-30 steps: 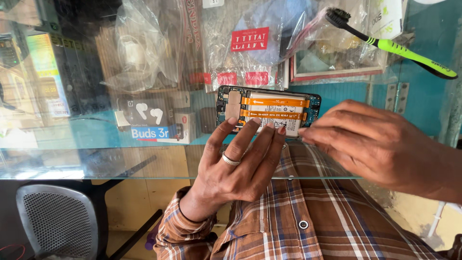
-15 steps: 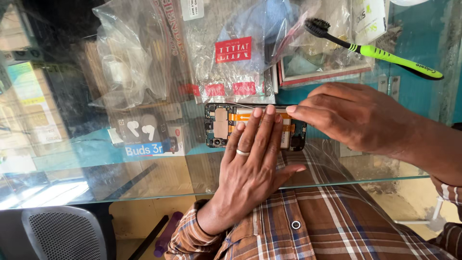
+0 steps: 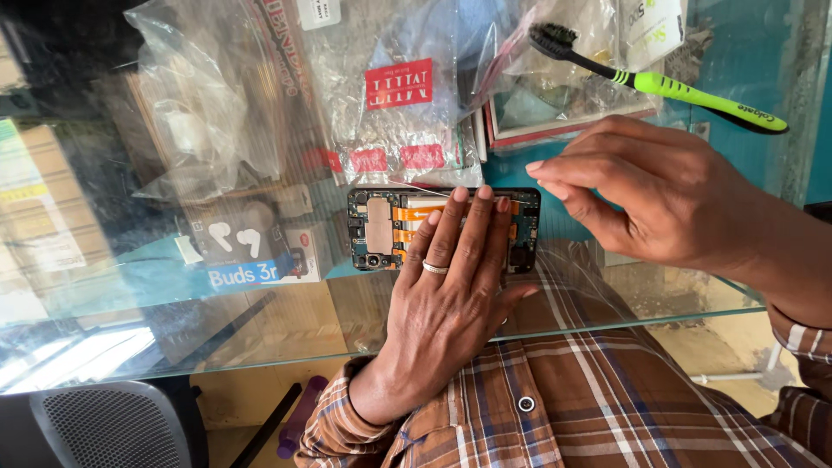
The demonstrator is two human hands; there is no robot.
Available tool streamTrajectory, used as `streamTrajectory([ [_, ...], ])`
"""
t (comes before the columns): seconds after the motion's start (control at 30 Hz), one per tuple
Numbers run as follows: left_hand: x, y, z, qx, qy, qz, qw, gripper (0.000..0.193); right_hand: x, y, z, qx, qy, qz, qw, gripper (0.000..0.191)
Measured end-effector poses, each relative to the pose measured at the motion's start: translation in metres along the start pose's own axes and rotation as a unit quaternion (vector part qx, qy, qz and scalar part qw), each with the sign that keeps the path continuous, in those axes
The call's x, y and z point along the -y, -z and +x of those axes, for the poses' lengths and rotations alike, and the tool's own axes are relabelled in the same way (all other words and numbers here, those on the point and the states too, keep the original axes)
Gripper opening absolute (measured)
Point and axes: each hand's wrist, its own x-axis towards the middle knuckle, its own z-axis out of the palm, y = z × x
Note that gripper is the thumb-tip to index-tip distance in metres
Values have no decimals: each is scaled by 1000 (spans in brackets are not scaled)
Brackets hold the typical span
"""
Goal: The person works on an opened smartphone lying on a glass counter, pressing a battery into the phone body and peeling and pressing orange adhesive strips across the battery to secure it. They repeatedly align the battery, smooth the strips over it, and press the edges of the phone frame.
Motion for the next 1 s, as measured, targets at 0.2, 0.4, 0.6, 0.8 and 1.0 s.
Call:
streamTrajectory([
  [0.2, 1, -1, -2, -15, 0, -18, 1000, 84, 5, 4, 5, 70, -54, -5, 996, 13],
  [0.4, 1, -2, -3, -20, 9, -44, 999, 82, 5, 6, 9, 80, -76, -1, 994, 15],
  [0.6, -1, -3, -6, -41, 21, -37, 998, 81, 2, 0, 9, 86, -40, -19, 995, 16],
  [0.8, 0, -4, -7, -41, 22, -42, 998, 81, 1, -4, 8, 74, -40, -9, 996, 14],
  [1.0, 1, -4, -7, -40, 23, -47, 998, 81, 1, -7, 8, 79, -27, -44, 996, 17],
])
